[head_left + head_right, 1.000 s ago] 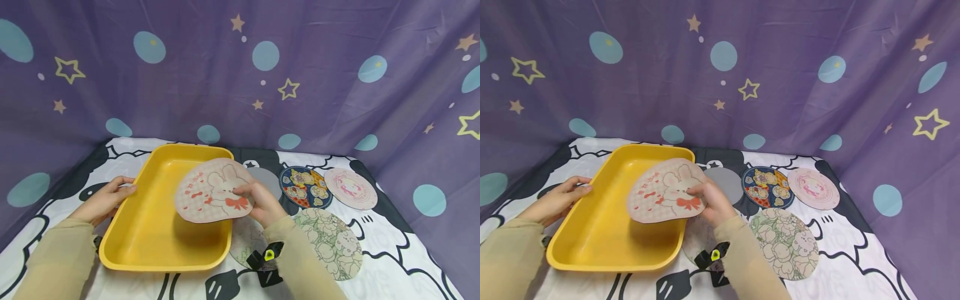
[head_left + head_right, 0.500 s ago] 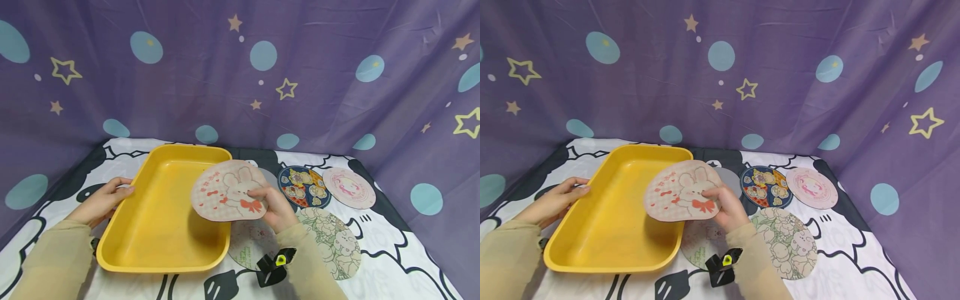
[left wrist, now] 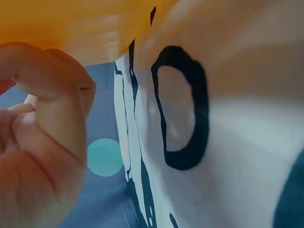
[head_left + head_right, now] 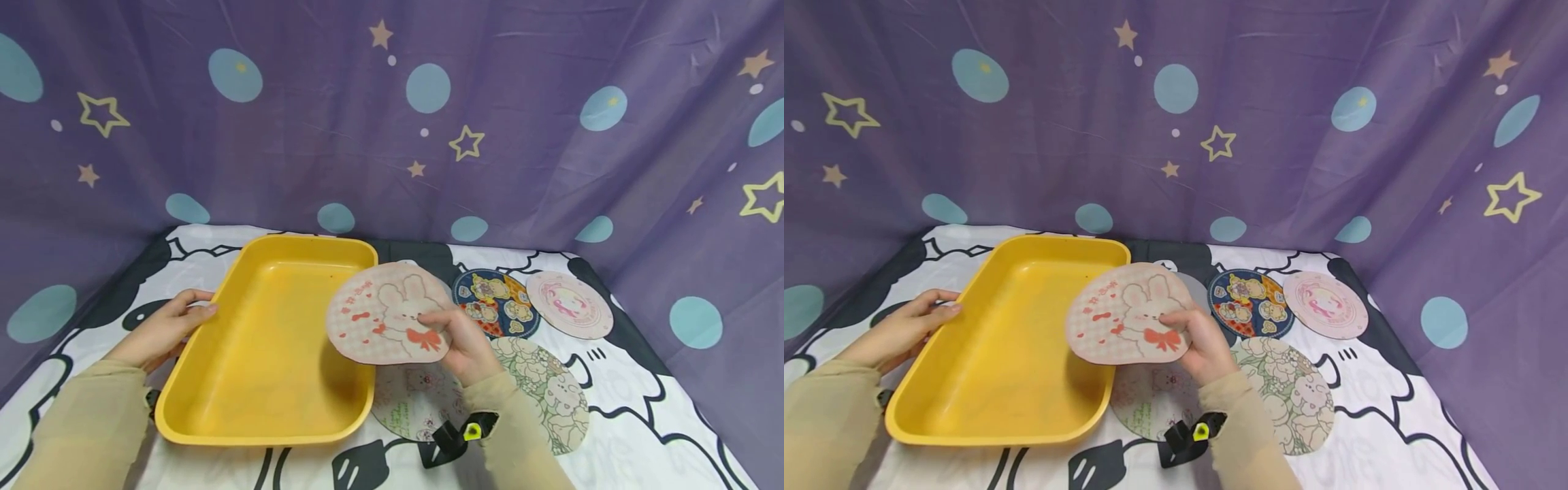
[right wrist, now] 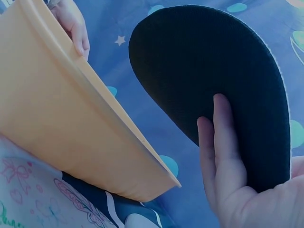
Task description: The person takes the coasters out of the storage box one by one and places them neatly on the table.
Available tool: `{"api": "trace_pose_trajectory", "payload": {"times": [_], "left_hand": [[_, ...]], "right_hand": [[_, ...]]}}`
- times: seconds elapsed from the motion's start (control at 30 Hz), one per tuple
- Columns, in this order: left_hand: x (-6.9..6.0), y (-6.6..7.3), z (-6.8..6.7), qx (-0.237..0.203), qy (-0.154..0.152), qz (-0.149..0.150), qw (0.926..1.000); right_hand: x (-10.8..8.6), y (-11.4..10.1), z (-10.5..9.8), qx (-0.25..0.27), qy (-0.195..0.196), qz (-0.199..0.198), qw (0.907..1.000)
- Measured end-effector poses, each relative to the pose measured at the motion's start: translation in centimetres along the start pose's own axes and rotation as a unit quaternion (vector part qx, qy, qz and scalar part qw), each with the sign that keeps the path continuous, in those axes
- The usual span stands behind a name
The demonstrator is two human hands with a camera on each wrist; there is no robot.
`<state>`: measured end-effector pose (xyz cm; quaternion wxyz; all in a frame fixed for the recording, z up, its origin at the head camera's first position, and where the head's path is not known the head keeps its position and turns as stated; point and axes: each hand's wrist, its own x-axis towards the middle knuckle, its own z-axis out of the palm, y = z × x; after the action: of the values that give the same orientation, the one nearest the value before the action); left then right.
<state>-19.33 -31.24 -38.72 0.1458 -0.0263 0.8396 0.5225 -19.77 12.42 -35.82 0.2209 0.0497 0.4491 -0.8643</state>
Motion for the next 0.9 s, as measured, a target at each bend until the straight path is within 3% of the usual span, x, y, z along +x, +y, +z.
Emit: {"api": "trace_pose_trajectory", "payload": {"times": [0.43,0.6,0.9], "left_hand": [[0.0,0.1,0.0,0.001,-0.002,0.0,1.0],[0.0,0.1,0.0,0.003,-0.001,0.001,1.0],[-0.1,0.2,0.1,0.004,0.0,0.004,1.0]], "right_hand": [[-0.6,-0.7,-1.6,0.003,-0.006,-0.023,0.9997],[-1.0,-1.1,-2.3,-0.01,0.0,-0.029,0.9995],[-1.9,-2.0,-3.5,0.02,0.029,-0.022,0.9991]]}}
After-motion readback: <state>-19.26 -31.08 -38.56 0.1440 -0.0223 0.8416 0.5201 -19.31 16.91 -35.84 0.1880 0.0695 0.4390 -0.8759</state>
